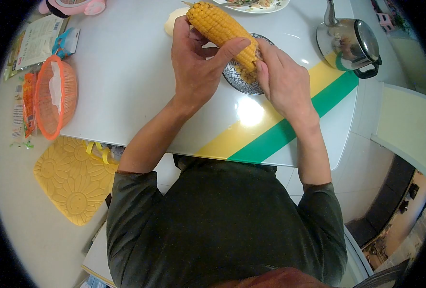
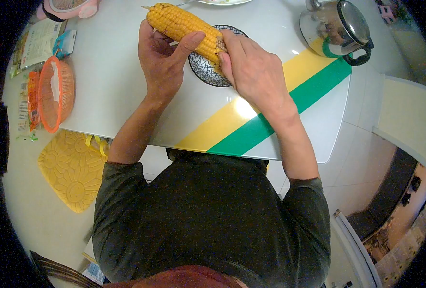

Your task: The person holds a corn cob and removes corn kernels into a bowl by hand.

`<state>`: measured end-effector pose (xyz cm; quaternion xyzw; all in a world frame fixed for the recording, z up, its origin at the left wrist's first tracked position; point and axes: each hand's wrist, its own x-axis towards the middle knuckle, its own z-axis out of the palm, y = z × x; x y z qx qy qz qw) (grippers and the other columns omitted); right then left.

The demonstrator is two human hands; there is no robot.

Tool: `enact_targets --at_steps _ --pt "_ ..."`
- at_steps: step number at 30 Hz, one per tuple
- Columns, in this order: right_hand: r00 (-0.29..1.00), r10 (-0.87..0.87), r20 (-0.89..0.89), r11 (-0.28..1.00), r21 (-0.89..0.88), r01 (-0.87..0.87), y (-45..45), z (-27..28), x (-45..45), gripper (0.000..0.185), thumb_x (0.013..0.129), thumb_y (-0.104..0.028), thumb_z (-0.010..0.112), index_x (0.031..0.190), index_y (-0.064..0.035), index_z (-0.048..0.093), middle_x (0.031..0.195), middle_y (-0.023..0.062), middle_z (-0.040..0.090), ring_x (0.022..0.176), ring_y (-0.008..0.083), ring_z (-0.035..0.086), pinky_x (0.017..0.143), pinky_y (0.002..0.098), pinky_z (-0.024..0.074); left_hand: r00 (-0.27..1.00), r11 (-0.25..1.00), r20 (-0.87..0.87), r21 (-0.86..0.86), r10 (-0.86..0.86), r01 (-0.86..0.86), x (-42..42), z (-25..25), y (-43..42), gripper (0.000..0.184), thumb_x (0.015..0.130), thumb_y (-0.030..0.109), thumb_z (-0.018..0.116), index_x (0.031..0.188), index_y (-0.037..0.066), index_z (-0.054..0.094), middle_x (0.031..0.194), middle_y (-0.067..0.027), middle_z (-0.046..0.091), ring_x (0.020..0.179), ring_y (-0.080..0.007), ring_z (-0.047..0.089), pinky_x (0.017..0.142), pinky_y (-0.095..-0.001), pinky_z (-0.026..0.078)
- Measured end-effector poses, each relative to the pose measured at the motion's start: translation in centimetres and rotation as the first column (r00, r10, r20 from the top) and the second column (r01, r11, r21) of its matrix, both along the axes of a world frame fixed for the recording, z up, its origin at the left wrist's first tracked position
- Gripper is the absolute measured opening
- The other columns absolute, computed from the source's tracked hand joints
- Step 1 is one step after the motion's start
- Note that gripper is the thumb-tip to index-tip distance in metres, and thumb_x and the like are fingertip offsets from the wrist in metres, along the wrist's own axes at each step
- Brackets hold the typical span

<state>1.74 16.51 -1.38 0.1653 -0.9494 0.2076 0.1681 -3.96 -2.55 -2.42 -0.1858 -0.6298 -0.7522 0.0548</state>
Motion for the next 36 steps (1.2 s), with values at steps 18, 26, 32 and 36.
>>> enact_targets --at_steps 18,26,32,36 --pt "0.999 -0.006 0.054 0.997 -0.078 0.01 0.01 0.45 0.21 0.038 0.106 -0.032 0.063 0.132 -0.0037 0.06 0.111 0.0142 0.072 0.099 0.0367 0.072 0.072 0.0469 0.0585 0.999 1.0 -0.029 0.011 -0.015 0.015 0.12 -0.31 0.13 0.057 0.093 0.014 0.089 0.123 0.001 0.043 0.115 -0.0164 0.07 0.102 -0.022 0.077 0.08 -0.0311 0.069" --pt "0.997 -0.022 0.076 0.995 -0.095 0.03 0.23 0.23 0.13 0.028 0.108 -0.024 0.061 0.131 -0.0074 0.062 0.108 0.0144 0.073 0.098 0.0367 0.072 0.072 0.0471 0.0587 1.0 1.0 -0.018 -0.021 -0.019 0.019 0.31 -0.29 0.0 0.059 0.092 0.016 0.09 0.125 0.0 0.044 0.115 -0.0157 0.07 0.103 -0.0219 0.077 0.08 -0.03 0.069" --pt "0.989 -0.017 0.146 0.969 -0.24 0.052 0.25 0.65 0.08 0.027 0.11 -0.023 0.057 0.131 -0.0085 0.066 0.116 0.0148 0.075 0.104 0.0388 0.072 0.082 0.0468 0.0594 0.997 1.0 -0.08 -0.025 -0.013 0.011 0.19 -0.37 0.13 0.06 0.091 0.015 0.091 0.125 0.0 0.043 0.117 -0.0153 0.069 0.106 -0.0218 0.076 0.08 -0.0298 0.069" --pt "0.993 0.059 0.099 0.932 -0.363 -0.019 0.76 0.4 -0.03 0.031 0.109 -0.026 0.06 0.134 -0.0081 0.067 0.122 0.0156 0.075 0.107 0.0391 0.072 0.088 0.0456 0.0593 0.995 1.0 -0.102 -0.018 0.007 -0.009 0.06 -0.21 0.03 0.058 0.092 0.013 0.09 0.124 0.0 0.043 0.117 -0.0154 0.068 0.106 -0.0224 0.076 0.081 -0.0305 0.069"
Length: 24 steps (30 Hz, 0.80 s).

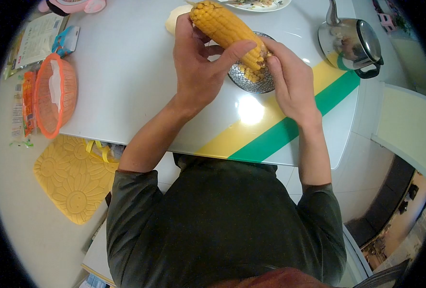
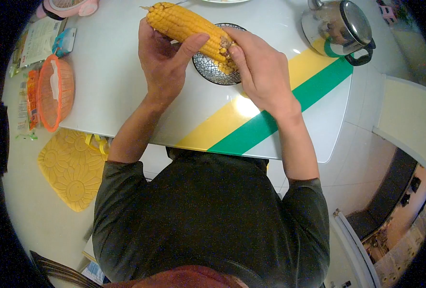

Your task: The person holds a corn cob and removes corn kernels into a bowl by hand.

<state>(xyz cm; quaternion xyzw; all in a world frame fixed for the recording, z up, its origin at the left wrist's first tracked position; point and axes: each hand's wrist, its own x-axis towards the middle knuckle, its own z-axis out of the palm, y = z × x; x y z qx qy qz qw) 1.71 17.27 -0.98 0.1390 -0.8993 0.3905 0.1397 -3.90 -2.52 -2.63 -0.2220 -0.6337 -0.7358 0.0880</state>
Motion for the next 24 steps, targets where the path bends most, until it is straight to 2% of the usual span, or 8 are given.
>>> enact_targets --at_steps 6,12,18,24 --pt "0.991 -0.048 0.124 0.999 0.012 0.047 -0.55 0.65 0.38 0.033 0.108 -0.03 0.063 0.132 -0.0074 0.068 0.116 0.0167 0.076 0.102 0.0398 0.073 0.086 0.0459 0.059 0.998 0.999 0.058 0.043 -0.029 0.027 0.08 0.06 0.15 0.056 0.093 0.01 0.088 0.124 0.0 0.043 0.117 -0.0152 0.068 0.107 -0.0224 0.076 0.082 -0.0316 0.069" --pt "0.991 -0.075 0.108 0.997 0.039 0.071 -0.13 0.05 0.14 0.03 0.108 -0.027 0.062 0.131 -0.0082 0.068 0.113 0.018 0.075 0.101 0.04 0.073 0.084 0.0461 0.059 0.996 0.999 0.078 0.035 -0.038 0.036 0.31 0.24 0.25 0.054 0.093 0.009 0.087 0.124 0.0 0.043 0.117 -0.0152 0.068 0.106 -0.0222 0.075 0.082 -0.0318 0.07" --pt "0.993 -0.032 0.113 0.999 -0.013 0.034 -0.16 0.48 0.39 0.037 0.106 -0.034 0.065 0.131 -0.0082 0.068 0.113 0.0175 0.076 0.1 0.0405 0.073 0.085 0.0475 0.059 0.998 0.999 0.058 0.03 -0.031 0.029 0.1 0.49 0.13 0.052 0.094 0.009 0.086 0.121 0.0 0.042 0.116 -0.0161 0.069 0.105 -0.0227 0.076 0.081 -0.0314 0.07" --pt "0.997 -0.039 0.059 0.997 0.067 0.035 -0.7 0.79 0.28 0.042 0.104 -0.038 0.067 0.132 -0.0077 0.067 0.113 0.0167 0.076 0.1 0.0403 0.073 0.083 0.0474 0.0587 0.992 0.997 0.117 0.061 -0.048 0.041 0.33 0.61 0.2 0.051 0.095 0.011 0.086 0.121 0.001 0.043 0.116 -0.0153 0.069 0.104 -0.0218 0.076 0.081 -0.0312 0.069"
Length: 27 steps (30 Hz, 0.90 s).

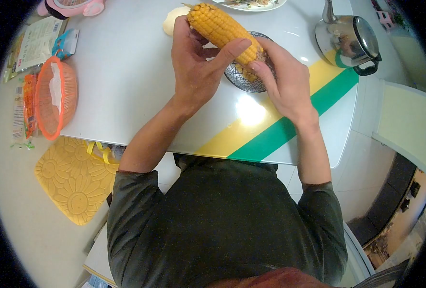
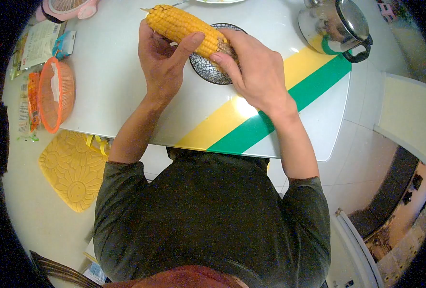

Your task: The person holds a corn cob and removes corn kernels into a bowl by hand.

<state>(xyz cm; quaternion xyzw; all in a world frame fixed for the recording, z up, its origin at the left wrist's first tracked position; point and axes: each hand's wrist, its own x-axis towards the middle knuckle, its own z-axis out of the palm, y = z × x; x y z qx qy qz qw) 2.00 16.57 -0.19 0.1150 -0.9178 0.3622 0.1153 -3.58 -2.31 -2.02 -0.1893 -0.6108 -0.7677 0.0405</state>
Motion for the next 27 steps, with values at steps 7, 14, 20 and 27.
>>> enact_targets --at_steps 7,14,20,27 --pt "0.999 -0.021 0.048 0.999 0.034 0.019 0.0 0.1 0.1 0.035 0.106 -0.034 0.065 0.131 -0.0081 0.066 0.111 0.0155 0.075 0.099 0.0396 0.072 0.081 0.0485 0.0576 0.999 1.0 0.034 -0.005 -0.006 0.006 -0.1 -0.1 -0.2 0.047 0.099 0.014 0.082 0.124 0.001 0.044 0.117 -0.0128 0.067 0.107 -0.0189 0.073 0.083 -0.0297 0.066" --pt "0.998 -0.03 0.05 0.994 -0.102 0.035 0.3 -0.2 0.0 0.033 0.106 -0.031 0.063 0.131 -0.009 0.067 0.113 0.0143 0.074 0.101 0.0371 0.071 0.082 0.0463 0.0565 0.996 0.998 0.078 0.054 -0.033 0.029 0.3 -0.3 -0.5 0.038 0.106 0.013 0.073 0.128 0.001 0.044 0.121 -0.0105 0.063 0.111 -0.0167 0.066 0.098 -0.0335 0.057" --pt "0.99 0.003 -0.142 0.997 0.082 0.008 0.9 0.4 -0.4 0.038 0.101 -0.033 0.07 0.13 -0.0102 0.071 0.106 0.0096 0.072 0.11 0.0325 0.063 0.09 0.045 0.0506 0.992 0.99 0.093 0.124 -0.086 0.074 0.2 -0.1 -0.8 0.038 0.107 0.012 0.071 0.131 0.003 0.044 0.122 -0.01 0.062 0.113 -0.0168 0.065 0.098 -0.0336 0.057" --pt "0.981 0.049 -0.187 0.996 -0.066 -0.062 0.7 -0.2 -0.6 0.041 0.099 -0.034 0.073 0.129 -0.0065 0.071 0.108 0.0125 0.071 0.115 0.0352 0.061 0.099 0.0463 0.0448 0.992 0.993 0.085 0.085 -0.093 0.086 0.4 -0.6 -1.0 0.042 0.107 0.014 0.072 0.136 0.003 0.043 0.124 -0.0096 0.062 0.114 -0.0169 0.065 0.1 -0.034 0.056"
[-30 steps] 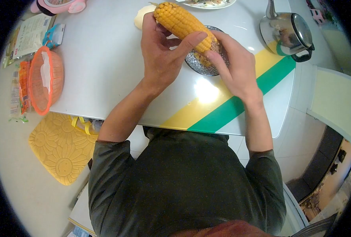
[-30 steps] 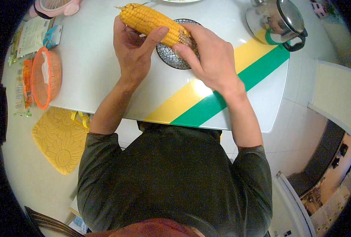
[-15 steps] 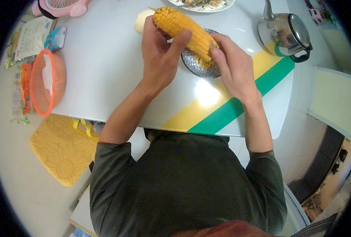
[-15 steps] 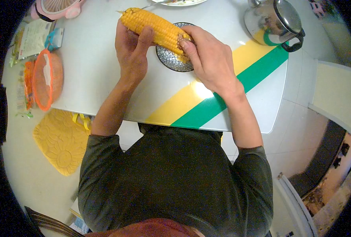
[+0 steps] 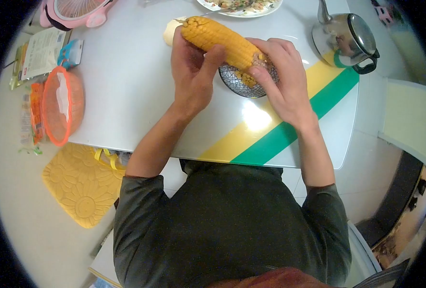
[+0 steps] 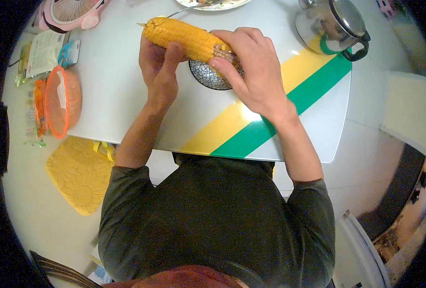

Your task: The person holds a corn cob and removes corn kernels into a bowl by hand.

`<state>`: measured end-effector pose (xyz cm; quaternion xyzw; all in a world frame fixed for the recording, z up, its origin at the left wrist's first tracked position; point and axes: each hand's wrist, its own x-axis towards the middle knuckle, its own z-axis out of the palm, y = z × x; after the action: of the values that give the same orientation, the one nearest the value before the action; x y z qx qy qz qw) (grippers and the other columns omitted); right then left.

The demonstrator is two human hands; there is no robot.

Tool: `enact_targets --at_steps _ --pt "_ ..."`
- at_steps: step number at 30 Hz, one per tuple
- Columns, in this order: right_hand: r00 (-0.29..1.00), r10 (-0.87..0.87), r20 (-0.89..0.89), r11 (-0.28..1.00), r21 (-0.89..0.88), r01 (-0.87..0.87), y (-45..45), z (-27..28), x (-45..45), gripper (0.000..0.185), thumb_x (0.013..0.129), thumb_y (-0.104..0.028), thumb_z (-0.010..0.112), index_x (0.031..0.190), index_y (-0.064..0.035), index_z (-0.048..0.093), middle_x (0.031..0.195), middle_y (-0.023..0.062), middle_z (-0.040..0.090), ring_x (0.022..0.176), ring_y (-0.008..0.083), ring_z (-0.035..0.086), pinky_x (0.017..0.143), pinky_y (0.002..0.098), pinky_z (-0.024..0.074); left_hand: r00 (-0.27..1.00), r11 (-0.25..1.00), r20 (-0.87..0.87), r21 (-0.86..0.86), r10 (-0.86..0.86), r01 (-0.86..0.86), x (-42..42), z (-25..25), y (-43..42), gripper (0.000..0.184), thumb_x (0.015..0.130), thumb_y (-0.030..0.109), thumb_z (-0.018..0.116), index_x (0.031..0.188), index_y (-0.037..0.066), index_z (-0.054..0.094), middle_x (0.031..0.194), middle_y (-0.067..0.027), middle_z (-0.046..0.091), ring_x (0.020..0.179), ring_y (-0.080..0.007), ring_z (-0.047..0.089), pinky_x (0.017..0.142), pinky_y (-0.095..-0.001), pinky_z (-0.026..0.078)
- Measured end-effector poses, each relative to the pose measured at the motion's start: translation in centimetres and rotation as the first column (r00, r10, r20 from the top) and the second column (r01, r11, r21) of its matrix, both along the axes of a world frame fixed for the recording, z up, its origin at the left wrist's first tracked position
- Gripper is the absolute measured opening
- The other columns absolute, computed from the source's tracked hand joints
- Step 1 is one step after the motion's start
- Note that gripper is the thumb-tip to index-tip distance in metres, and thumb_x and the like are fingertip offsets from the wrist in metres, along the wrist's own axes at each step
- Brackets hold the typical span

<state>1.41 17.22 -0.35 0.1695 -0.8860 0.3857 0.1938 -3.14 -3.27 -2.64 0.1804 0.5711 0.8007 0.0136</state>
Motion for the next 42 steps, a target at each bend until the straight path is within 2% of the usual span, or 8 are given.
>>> enact_targets --at_steps 9,17,21,24,26,30,38,42 --pt "0.995 0.021 0.094 0.988 -0.153 -0.006 -0.3 -0.6 0.2 0.037 0.103 -0.031 0.069 0.131 -0.0058 0.069 0.12 0.0112 0.073 0.108 0.0306 0.065 0.1 0.0426 0.044 0.996 0.999 -0.082 0.005 -0.04 0.041 0.3 -0.1 0.0 0.049 0.107 0.015 0.071 0.142 0.002 0.04 0.13 -0.0135 0.063 0.122 -0.0222 0.065 0.11 -0.0396 0.052" --pt "0.981 0.085 0.174 0.959 -0.282 -0.033 -0.7 -1.0 0.3 0.036 0.106 -0.023 0.066 0.136 -0.0032 0.065 0.126 0.0149 0.07 0.111 0.0345 0.064 0.104 0.0429 0.0461 0.986 0.996 -0.141 -0.015 -0.093 0.092 -0.4 -0.1 -0.5 0.047 0.108 0.013 0.067 0.143 0.001 0.037 0.134 -0.0225 0.068 0.127 -0.028 0.067 0.113 -0.0417 0.051" --pt "0.967 0.095 0.235 0.947 -0.322 -0.015 -1.0 -0.7 0.5 0.039 0.106 -0.022 0.066 0.139 -0.0013 0.061 0.125 0.0175 0.069 0.114 0.0361 0.065 0.103 0.0425 0.0497 0.982 0.996 -0.163 0.0 -0.092 0.093 -0.2 0.1 -0.4 0.046 0.109 0.011 0.066 0.143 0.001 0.037 0.134 -0.0215 0.067 0.127 -0.0279 0.066 0.113 -0.0421 0.051" --pt "0.977 0.132 0.167 0.936 -0.347 -0.067 -1.2 -0.6 0.6 0.04 0.106 -0.022 0.067 0.138 -0.0002 0.06 0.124 0.0177 0.068 0.116 0.0339 0.066 0.103 0.0397 0.051 0.981 0.997 -0.177 -0.015 -0.078 0.077 -0.3 -0.3 -0.3 0.045 0.109 0.009 0.065 0.143 0.001 0.036 0.135 -0.0209 0.065 0.128 -0.0277 0.066 0.113 -0.0422 0.051" --pt "0.972 0.132 0.194 0.931 -0.36 -0.055 -1.2 -0.7 0.6 0.04 0.106 -0.022 0.068 0.138 0.0 0.059 0.124 0.0176 0.068 0.116 0.0322 0.067 0.103 0.0385 0.0511 0.983 0.997 -0.177 -0.064 -0.051 0.04 -0.3 -0.7 -0.3 0.046 0.109 0.009 0.065 0.143 0.001 0.036 0.135 -0.0206 0.064 0.128 -0.0276 0.066 0.113 -0.0419 0.052" --pt "0.958 0.151 0.246 0.92 -0.389 -0.045 -1.1 -0.5 0.6 0.039 0.106 -0.021 0.069 0.137 0.0003 0.058 0.124 0.0167 0.067 0.115 0.0298 0.067 0.103 0.0367 0.0509 0.974 0.996 -0.207 -0.019 -0.09 0.088 0.0 -0.2 -0.1 0.047 0.108 0.01 0.066 0.142 0.0 0.036 0.135 -0.0199 0.063 0.13 -0.0276 0.065 0.112 -0.0412 0.054" --pt "0.96 0.169 0.223 0.932 -0.354 -0.082 -0.7 -0.7 0.6 0.035 0.109 -0.018 0.061 0.138 0.0008 0.057 0.123 0.0171 0.066 0.112 0.0303 0.066 0.102 0.0369 0.0509 0.982 0.995 -0.161 0.004 -0.102 0.104 -0.3 -0.6 -0.4 0.046 0.108 0.008 0.065 0.143 0.0 0.036 0.134 -0.0165 0.062 0.128 -0.0255 0.064 0.114 -0.0412 0.05" --pt "0.956 0.166 0.243 0.933 -0.352 -0.072 -0.7 -0.5 0.6 0.036 0.109 -0.018 0.061 0.139 0.0007 0.057 0.122 0.0174 0.065 0.112 0.0303 0.066 0.101 0.0374 0.051 0.978 0.996 -0.196 -0.053 -0.077 0.067 0.0 -0.1 -0.3 0.046 0.109 0.007 0.065 0.144 0.0 0.036 0.132 -0.0151 0.062 0.128 -0.0244 0.063 0.114 -0.0409 0.049"
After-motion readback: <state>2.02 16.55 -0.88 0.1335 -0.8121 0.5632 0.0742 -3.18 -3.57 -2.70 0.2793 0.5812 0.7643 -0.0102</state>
